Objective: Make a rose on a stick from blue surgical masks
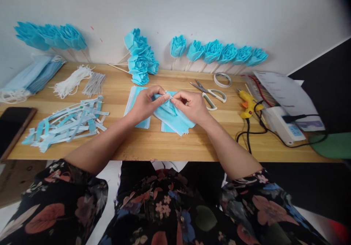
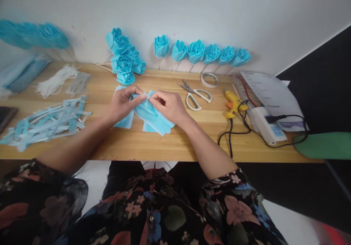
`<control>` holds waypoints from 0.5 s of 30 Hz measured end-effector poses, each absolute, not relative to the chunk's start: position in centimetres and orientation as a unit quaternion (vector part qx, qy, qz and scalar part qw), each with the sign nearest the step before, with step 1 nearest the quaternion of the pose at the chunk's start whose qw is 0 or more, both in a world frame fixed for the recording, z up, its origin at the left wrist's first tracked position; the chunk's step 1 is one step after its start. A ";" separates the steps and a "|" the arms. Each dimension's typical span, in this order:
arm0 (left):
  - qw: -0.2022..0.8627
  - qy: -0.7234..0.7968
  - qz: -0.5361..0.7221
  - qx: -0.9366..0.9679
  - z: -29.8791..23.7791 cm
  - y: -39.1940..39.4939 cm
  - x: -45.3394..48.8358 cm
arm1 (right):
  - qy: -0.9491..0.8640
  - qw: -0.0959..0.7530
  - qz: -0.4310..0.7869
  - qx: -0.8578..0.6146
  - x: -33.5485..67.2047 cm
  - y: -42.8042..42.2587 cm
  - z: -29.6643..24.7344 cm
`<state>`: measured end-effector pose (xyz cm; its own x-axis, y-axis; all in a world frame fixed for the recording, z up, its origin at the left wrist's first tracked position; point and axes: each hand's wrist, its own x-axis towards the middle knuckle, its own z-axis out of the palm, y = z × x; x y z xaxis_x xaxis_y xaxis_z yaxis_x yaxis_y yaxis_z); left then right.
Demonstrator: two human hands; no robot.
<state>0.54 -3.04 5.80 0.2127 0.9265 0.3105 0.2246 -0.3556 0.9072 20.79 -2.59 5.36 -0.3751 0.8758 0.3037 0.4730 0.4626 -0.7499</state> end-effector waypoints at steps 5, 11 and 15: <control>0.376 0.419 0.458 0.688 6.2 -3.5 0.3 | -0.778 0.361 0.287 -0.427 20.7 -2.7 5.6; 0.401 0.438 0.488 0.640 5.8 -3.0 -0.1 | -0.780 0.374 0.286 -0.412 20.7 -2.6 5.4; 0.394 0.463 0.532 0.589 5.6 -2.4 -0.4 | -0.781 0.370 0.284 -0.416 20.7 -2.4 5.2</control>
<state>-0.43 -2.44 5.64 0.0051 0.9652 0.2616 0.1268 -0.2602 0.9572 20.70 -2.37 5.23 -0.3801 0.8596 0.3416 0.4385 0.4926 -0.7517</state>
